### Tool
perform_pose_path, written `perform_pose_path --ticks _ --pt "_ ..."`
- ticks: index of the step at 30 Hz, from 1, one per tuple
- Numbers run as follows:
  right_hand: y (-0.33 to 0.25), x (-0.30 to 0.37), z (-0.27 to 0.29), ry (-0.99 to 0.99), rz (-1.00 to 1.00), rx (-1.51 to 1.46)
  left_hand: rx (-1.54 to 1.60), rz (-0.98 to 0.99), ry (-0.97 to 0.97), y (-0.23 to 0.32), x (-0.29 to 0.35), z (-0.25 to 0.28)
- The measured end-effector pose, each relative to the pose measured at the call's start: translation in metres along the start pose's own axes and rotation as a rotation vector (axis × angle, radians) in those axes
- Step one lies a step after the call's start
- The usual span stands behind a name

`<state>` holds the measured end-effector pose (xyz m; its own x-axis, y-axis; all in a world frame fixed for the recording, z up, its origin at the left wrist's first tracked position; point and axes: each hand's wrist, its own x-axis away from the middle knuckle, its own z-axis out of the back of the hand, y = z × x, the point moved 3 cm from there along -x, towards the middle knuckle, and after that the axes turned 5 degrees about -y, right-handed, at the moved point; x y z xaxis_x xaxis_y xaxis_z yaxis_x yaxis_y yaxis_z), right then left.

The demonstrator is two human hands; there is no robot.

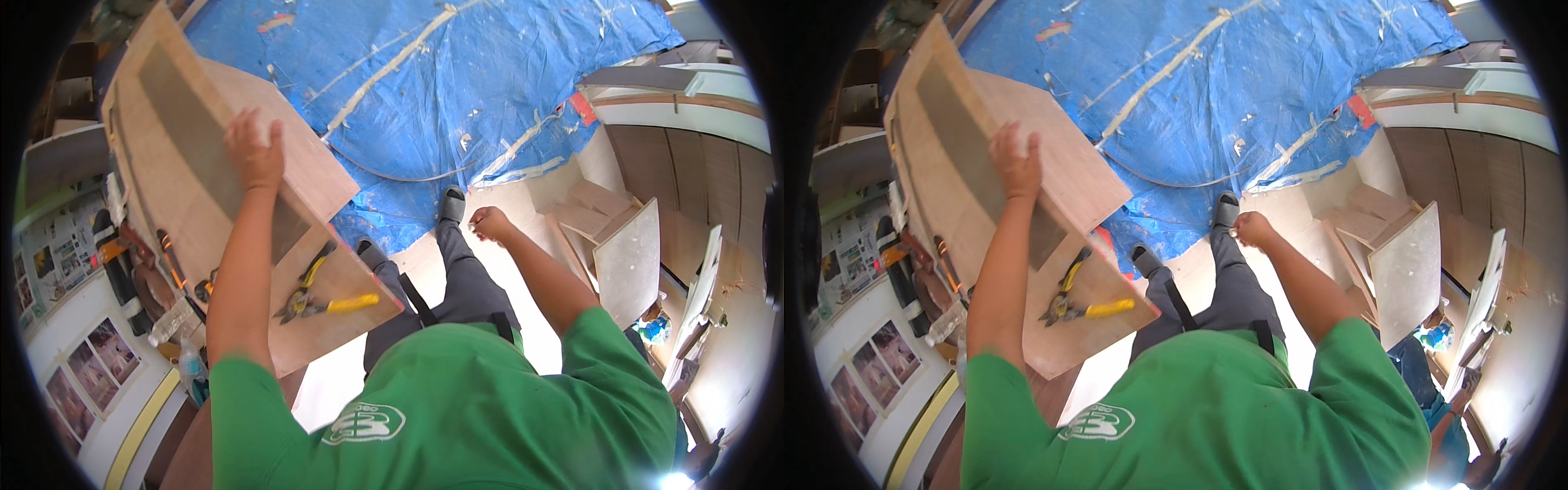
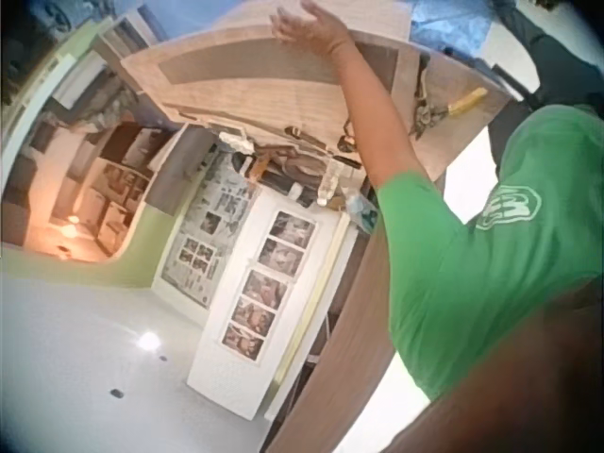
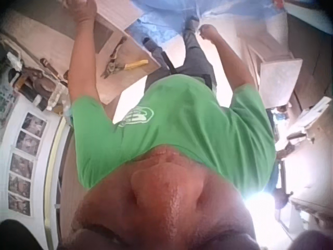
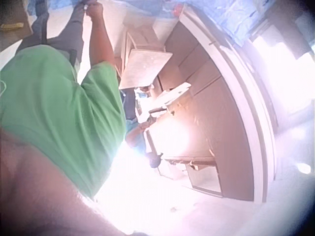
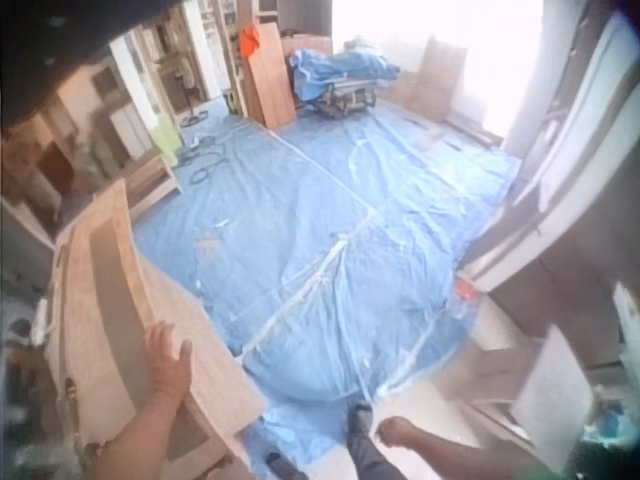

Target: The person uses yellow-handled tin snips to cut a curved edge on a piece of brown laminate flooring. They hold the laminate on a workbench, cut along the curve, and then remove the cut piece. The person also handles a long strip of laminate, peeling off a backing strip.

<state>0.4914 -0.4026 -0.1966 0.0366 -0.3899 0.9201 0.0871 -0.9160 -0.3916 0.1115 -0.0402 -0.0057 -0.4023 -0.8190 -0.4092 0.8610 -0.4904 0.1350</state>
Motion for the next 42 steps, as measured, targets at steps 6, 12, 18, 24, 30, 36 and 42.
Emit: perform_pose_path --ticks 6,12,18,24,30,36,42 --pt "0.076 -0.158 0.155 0.246 -0.028 0.133 -0.031 0.047 -0.128 0.006 0.007 -0.001" --pt "0.095 -0.244 0.239 0.761 -0.048 0.369 0.096 0.183 -0.238 0.007 0.007 -0.003" --pt "0.138 -0.332 0.217 0.467 -0.1 0.165 -0.061 0.168 -0.392 0.029 -0.004 -0.011" --pt "0.129 -0.41 0.151 0.319 -0.115 -0.07 0.205 0.428 -0.353 0.022 0.0 0.001" --pt "0.169 -0.479 0.143 0.261 -0.12 -0.097 0.391 0.621 -0.327 0.031 0.0 -0.015" --pt "0.188 -0.49 0.16 0.227 -0.137 -0.24 0.697 0.69 -0.393 -0.005 0.009 -0.003" --pt "0.086 -0.389 0.097 0.295 0.067 -0.757 0.259 0.638 -0.225 0.019 0.006 -0.004"
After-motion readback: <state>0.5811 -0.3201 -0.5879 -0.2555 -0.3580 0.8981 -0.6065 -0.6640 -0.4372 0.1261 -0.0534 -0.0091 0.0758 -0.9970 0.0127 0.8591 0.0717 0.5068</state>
